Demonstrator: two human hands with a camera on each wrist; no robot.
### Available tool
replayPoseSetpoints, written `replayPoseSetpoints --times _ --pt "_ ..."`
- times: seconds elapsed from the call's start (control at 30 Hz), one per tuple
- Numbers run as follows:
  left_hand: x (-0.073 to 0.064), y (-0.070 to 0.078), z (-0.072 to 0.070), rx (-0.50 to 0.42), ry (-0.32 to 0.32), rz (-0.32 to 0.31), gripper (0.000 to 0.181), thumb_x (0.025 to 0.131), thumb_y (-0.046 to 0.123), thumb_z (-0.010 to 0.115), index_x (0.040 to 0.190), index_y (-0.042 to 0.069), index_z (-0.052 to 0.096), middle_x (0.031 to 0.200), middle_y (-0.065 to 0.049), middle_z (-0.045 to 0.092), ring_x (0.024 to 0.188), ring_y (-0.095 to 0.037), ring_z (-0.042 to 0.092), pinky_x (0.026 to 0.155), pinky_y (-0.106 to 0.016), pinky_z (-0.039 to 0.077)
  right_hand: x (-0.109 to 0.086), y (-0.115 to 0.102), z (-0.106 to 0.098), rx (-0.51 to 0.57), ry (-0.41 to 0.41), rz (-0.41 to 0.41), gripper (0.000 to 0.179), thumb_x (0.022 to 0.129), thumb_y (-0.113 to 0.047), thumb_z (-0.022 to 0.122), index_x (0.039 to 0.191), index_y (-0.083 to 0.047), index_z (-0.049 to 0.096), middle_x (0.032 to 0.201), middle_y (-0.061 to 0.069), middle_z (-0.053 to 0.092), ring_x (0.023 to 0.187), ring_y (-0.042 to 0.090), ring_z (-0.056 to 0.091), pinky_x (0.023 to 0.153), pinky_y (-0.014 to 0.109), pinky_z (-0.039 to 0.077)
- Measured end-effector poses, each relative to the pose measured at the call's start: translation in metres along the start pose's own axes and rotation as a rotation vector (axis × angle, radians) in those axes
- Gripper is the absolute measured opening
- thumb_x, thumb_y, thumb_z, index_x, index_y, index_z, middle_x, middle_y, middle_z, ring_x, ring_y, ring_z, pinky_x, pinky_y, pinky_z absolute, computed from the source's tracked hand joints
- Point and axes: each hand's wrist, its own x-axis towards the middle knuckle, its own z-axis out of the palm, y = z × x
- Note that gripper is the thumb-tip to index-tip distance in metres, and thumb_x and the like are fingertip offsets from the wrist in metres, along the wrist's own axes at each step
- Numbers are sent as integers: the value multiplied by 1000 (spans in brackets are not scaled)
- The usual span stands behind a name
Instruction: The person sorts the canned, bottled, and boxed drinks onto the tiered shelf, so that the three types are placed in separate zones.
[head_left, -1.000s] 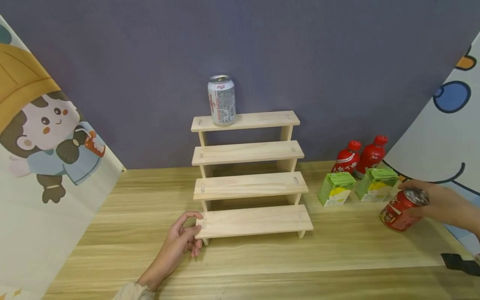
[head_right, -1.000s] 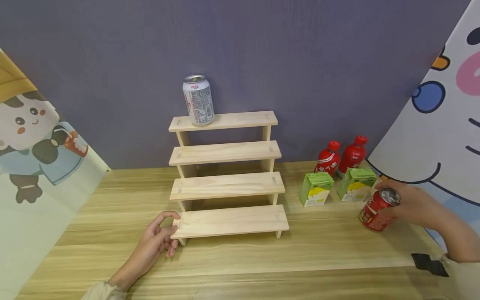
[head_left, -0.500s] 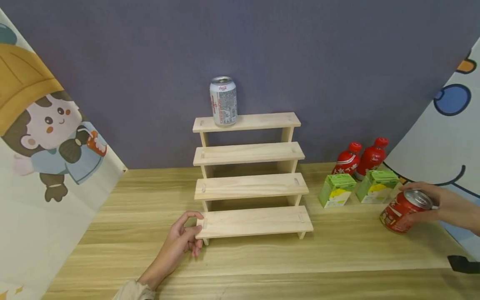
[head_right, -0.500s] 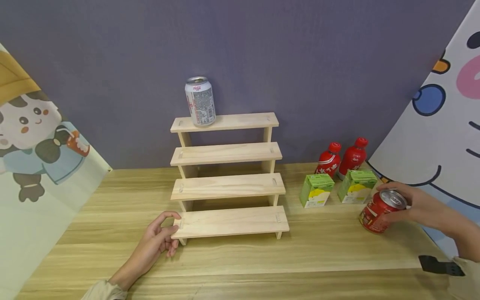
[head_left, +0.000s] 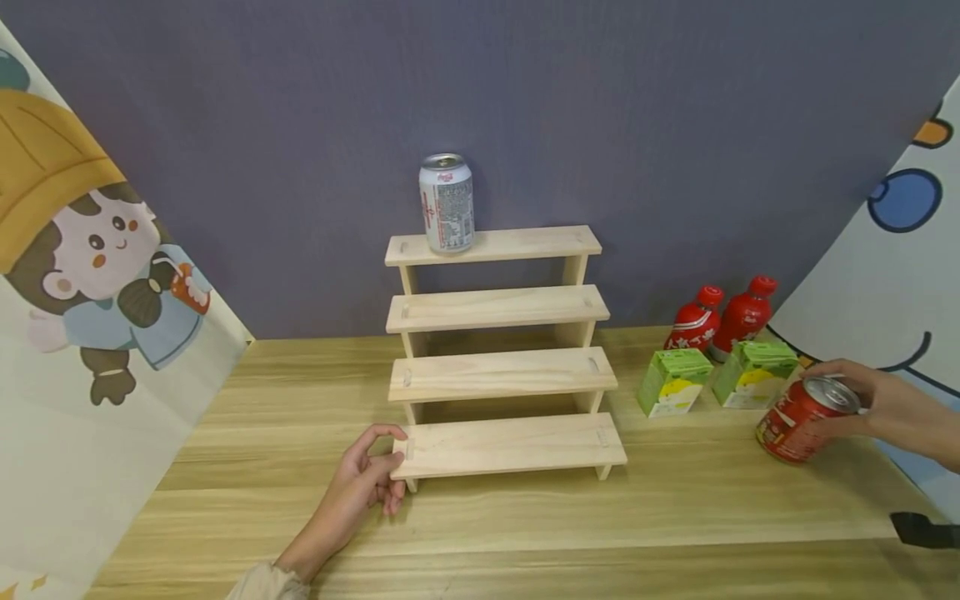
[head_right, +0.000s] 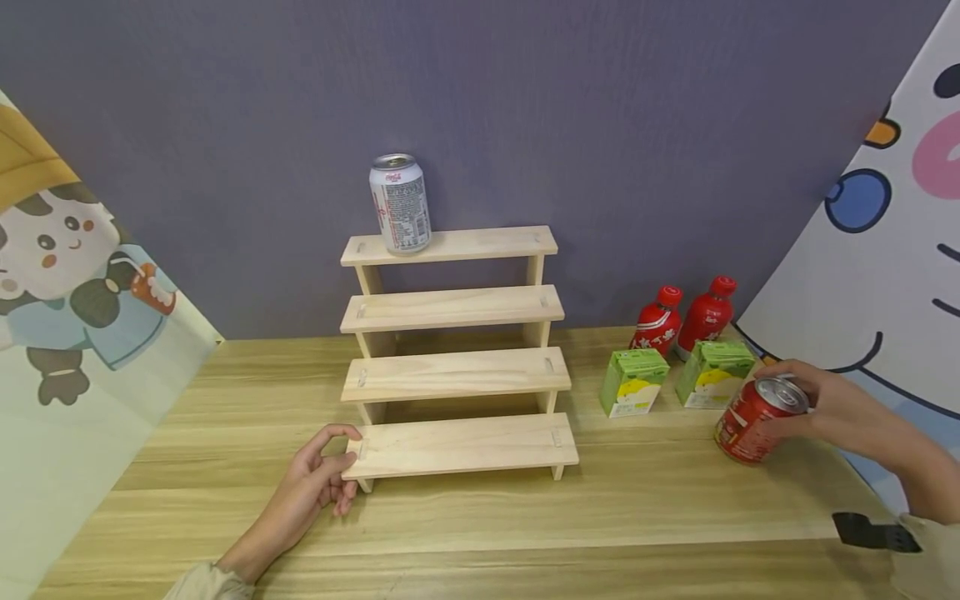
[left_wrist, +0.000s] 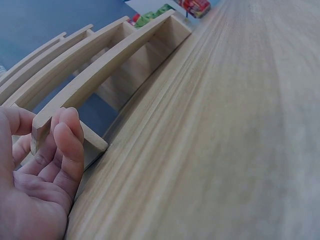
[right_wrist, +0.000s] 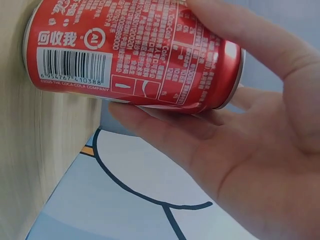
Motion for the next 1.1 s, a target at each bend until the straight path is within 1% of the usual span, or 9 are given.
replayPoseSetpoints --times 0.2,0.4,0.63,0.73,0.87,0.9,0.97,1.0,1.1 --pt "0 -1 -1 -6 5 -4 36 103 14 51 132 -2 36 64 -5 64 50 -15 59 46 -22 49 -2 -11 0 -19 64 -38 84 75 -24 88 134 9 39 121 43 52 107 61 51 71 59 54" --pt "1 -1 -1 -8 3 -8 36 104 14 52 132 -2 37 64 -5 64 49 -15 59 46 -21 49 -5 -30 0 -53 112 -37 87 77 -33 87 139 6 39 129 40 44 108 68 44 71 68 50" --pt "2 -1 -1 -12 10 -15 37 103 16 53 132 -1 37 64 -5 63 49 -15 58 46 -21 48 -13 -56 5 16 247 -80 87 79 -21 87 138 6 30 121 42 47 101 64 49 63 49 52" --pt "1 -1 -1 -15 15 -17 37 103 15 53 132 -1 37 64 -5 63 49 -15 58 46 -22 48 -16 -70 6 4 273 -90 80 78 -22 87 132 4 36 122 39 47 102 64 48 62 51 52" --pt "1 0 -2 -11 11 -21 36 103 15 52 132 -1 37 64 -5 63 50 -16 58 46 -22 49 -21 -88 9 -29 327 -147 68 75 -22 89 123 0 47 123 31 49 99 63 53 59 36 54" --pt "0 0 -2 -9 9 -22 36 103 15 52 132 -1 37 64 -5 63 50 -16 58 46 -22 49 -22 -92 10 -26 335 -158 66 75 -23 89 122 -1 48 122 30 51 96 60 56 58 31 53" --pt "0 0 -2 -4 3 -24 36 104 16 51 132 -1 37 65 -5 63 50 -16 59 46 -22 49 -24 -99 11 -20 357 -174 62 75 -23 90 119 -4 51 119 28 55 88 39 67 54 20 48" --pt "0 1 -2 -3 0 -24 36 104 16 51 132 -1 37 65 -5 63 50 -16 59 46 -22 49 -25 -102 13 -13 363 -179 60 75 -23 90 118 -4 52 118 28 56 84 28 69 54 19 49" --pt "1 1 -1 -3 -4 -24 37 104 17 51 133 0 37 64 -5 64 50 -16 59 46 -22 49 -29 -111 16 15 391 -202 56 74 -23 90 116 -6 56 117 23 59 80 -6 59 56 15 50"
